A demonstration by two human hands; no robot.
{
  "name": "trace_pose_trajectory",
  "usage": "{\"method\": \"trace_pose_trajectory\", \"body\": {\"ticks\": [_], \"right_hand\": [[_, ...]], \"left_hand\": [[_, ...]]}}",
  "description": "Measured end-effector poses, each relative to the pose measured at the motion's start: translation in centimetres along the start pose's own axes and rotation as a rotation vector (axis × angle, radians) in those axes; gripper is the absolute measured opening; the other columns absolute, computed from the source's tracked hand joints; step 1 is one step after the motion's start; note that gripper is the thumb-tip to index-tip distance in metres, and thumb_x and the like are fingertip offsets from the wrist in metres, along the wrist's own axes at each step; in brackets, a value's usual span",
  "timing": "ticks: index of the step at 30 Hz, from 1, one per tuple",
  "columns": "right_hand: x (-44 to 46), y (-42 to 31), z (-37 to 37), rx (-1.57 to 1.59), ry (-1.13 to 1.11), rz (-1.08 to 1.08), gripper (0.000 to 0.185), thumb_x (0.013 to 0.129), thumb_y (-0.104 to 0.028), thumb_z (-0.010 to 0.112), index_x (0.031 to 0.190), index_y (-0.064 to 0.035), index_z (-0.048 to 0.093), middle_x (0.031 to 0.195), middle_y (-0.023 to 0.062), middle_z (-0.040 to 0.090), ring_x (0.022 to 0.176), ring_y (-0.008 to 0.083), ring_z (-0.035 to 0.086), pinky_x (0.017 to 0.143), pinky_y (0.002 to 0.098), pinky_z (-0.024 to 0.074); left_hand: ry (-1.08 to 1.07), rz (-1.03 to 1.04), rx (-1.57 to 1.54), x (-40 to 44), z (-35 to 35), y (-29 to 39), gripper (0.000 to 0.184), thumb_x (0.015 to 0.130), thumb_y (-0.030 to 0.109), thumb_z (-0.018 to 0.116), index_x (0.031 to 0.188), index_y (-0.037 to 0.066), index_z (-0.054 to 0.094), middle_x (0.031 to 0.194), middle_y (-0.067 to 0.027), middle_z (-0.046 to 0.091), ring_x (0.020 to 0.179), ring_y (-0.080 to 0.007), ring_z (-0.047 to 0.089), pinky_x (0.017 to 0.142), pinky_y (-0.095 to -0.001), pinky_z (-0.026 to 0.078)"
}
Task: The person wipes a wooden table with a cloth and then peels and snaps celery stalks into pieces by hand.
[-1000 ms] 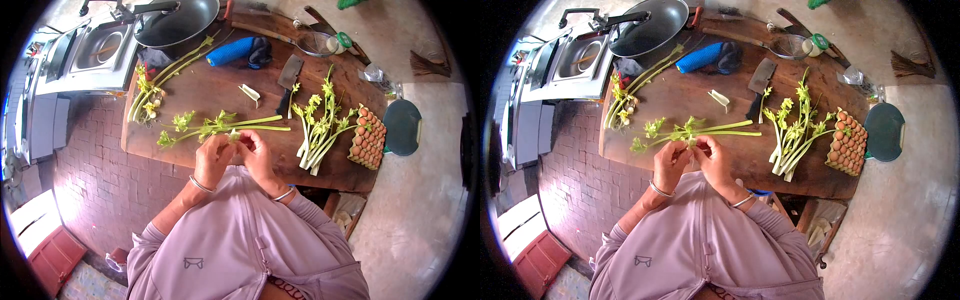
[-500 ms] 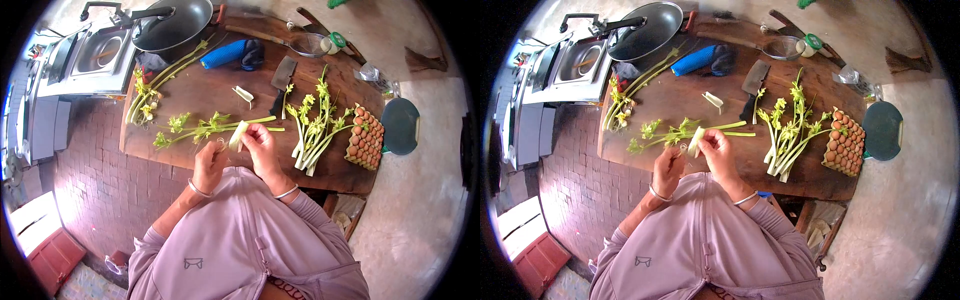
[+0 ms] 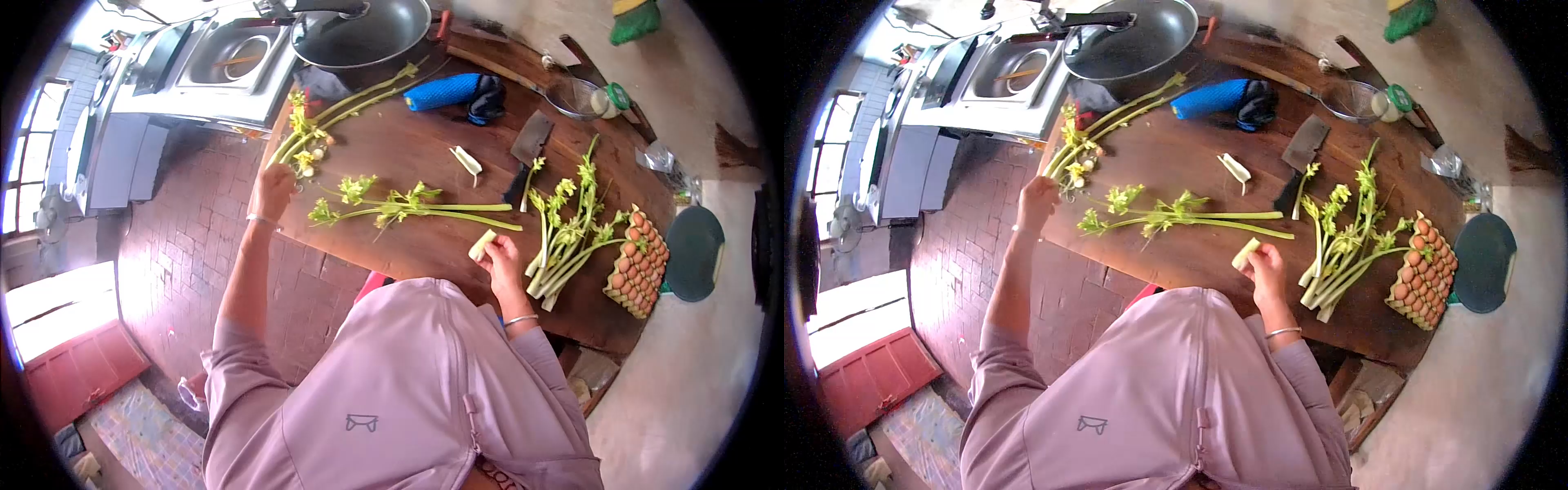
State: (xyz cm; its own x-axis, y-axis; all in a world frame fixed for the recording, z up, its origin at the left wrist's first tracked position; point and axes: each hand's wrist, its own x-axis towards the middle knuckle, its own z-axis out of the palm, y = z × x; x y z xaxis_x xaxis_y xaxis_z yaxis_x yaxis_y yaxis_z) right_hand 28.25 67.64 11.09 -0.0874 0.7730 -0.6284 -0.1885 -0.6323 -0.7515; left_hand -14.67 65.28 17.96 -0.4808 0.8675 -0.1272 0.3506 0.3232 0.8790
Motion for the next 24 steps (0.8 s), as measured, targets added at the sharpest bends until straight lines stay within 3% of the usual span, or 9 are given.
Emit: {"method": "trace_pose_trajectory", "body": {"ticks": [2, 5, 7, 11, 13, 15, 18, 23, 24], "right_hand": [[-0.1, 0.9, 0.2, -0.049, 0.045, 0.019, 0.015, 0.079, -0.005, 0.054, 0.093, -0.0048, 0.049, 0.084, 0.0035, 0.056, 0.07, 0.0129, 0.057, 0.058, 0.0277, 0.0498], [0.1, 1.8, 0.3, -0.132, 0.043, 0.023, 0.015, 0.079, -0.005, 0.054, 0.093, -0.005, 0.049, 0.083, 0.0033, 0.056, 0.069, 0.0125, 0.056, 0.058, 0.028, 0.0494], [0.2, 1.8, 0.7, -0.137, 0.055, 0.025, 0.014, 0.079, -0.005, 0.054, 0.092, -0.0054, 0.049, 0.083, 0.0029, 0.055, 0.069, 0.0119, 0.056, 0.058, 0.0279, 0.0493], [1.3, 2.7, 0.5, -0.171, 0.077, 0.017, 0.014, 0.079, -0.006, 0.053, 0.093, -0.0054, 0.05, 0.083, 0.003, 0.057, 0.07, 0.0125, 0.057, 0.057, 0.0265, 0.0484], [1.3, 2.7, 0.9, -0.176, 0.106, 0.035, 0.014, 0.078, -0.005, 0.054, 0.092, -0.0046, 0.05, 0.083, 0.0029, 0.055, 0.07, 0.0121, 0.056, 0.057, 0.0271, 0.0488], [1.4, 2.9, 0.9, -0.179, 0.109, 0.039, 0.015, 0.078, -0.005, 0.054, 0.092, -0.0043, 0.05, 0.083, 0.0033, 0.056, 0.07, 0.0123, 0.056, 0.057, 0.0269, 0.0488], [1.7, 3.1, 0.7, -0.204, 0.117, 0.041, 0.015, 0.078, -0.005, 0.054, 0.092, -0.0037, 0.05, 0.084, 0.004, 0.056, 0.07, 0.0126, 0.056, 0.055, 0.0265, 0.0487], [2.4, 3.0, 0.4, -0.235, 0.125, 0.053, 0.015, 0.077, -0.005, 0.054, 0.092, -0.0031, 0.05, 0.083, 0.0043, 0.056, 0.069, 0.0126, 0.056, 0.053, 0.0258, 0.0485], [2.5, 3.0, 0.4, -0.238, 0.133, 0.06, 0.015, 0.077, -0.005, 0.054, 0.091, -0.0032, 0.05, 0.082, 0.0042, 0.056, 0.068, 0.0125, 0.056, 0.053, 0.0256, 0.0484]], "left_hand": [[-0.037, -0.224, 0.127, 2.3, -1.1, -1.2, 0.011, 0.077, 0.006, 0.049, 0.08, 0.001, 0.057, 0.075, -0.0054, 0.057, 0.07, -0.0093, 0.055, 0.043, -0.0192, 0.043], [-0.097, -0.204, 0.083, 4.0, -1.4, -4.0, 0.019, 0.074, 0.006, 0.055, 0.091, -0.001, 0.058, 0.089, -0.0075, 0.057, 0.091, -0.0149, 0.052, 0.059, -0.0246, 0.05], [-0.314, 0.119, 0.477, 7.0, -3.2, -8.4, 0.029, 0.068, 0.005, 0.06, 0.097, -0.001, 0.059, 0.102, -0.0101, 0.055, 0.107, -0.0216, 0.044, 0.078, -0.0312, 0.047], [-0.404, 0.084, 1.07, 8.9, -3.4, -7.4, 0.016, 0.068, 0.013, 0.061, 0.08, 0.003, 0.063, 0.1, -0.0105, 0.058, 0.101, -0.0273, 0.051, 0.082, -0.0344, 0.043], [-0.185, -0.135, 1.069, 7.5, -2.6, -3.0, 0.013, 0.071, 0.017, 0.056, 0.078, 0.008, 0.06, 0.085, -0.0129, 0.06, 0.085, -0.0313, 0.057, 0.074, -0.0384, 0.046], [-0.17, 0.02, 1.086, 7.0, -2.6, -2.1, 0.011, 0.073, 0.017, 0.05, 0.077, 0.01, 0.058, 0.071, -0.0157, 0.059, 0.073, -0.035, 0.058, 0.068, -0.0408, 0.047], [-0.251, -0.139, 1.007, 6.9, -2.8, -1.6, 0.014, 0.071, 0.009, 0.049, 0.082, 0.009, 0.058, 0.089, -0.0167, 0.058, 0.086, -0.0339, 0.056, 0.073, -0.0403, 0.046], [-0.2, 0.321, 0.796, 8.0, -4.0, -6.2, 0.043, 0.063, -0.01, 0.046, 0.1, 0.009, 0.058, 0.122, -0.0164, 0.041, 0.106, -0.0324, 0.047, 0.087, -0.0359, 0.041], [-0.172, 0.214, 0.703, 8.5, -4.2, -7.1, 0.044, 0.062, -0.01, 0.049, 0.101, 0.009, 0.058, 0.121, -0.0157, 0.043, 0.11, -0.03, 0.045, 0.088, -0.0345, 0.041]]}}
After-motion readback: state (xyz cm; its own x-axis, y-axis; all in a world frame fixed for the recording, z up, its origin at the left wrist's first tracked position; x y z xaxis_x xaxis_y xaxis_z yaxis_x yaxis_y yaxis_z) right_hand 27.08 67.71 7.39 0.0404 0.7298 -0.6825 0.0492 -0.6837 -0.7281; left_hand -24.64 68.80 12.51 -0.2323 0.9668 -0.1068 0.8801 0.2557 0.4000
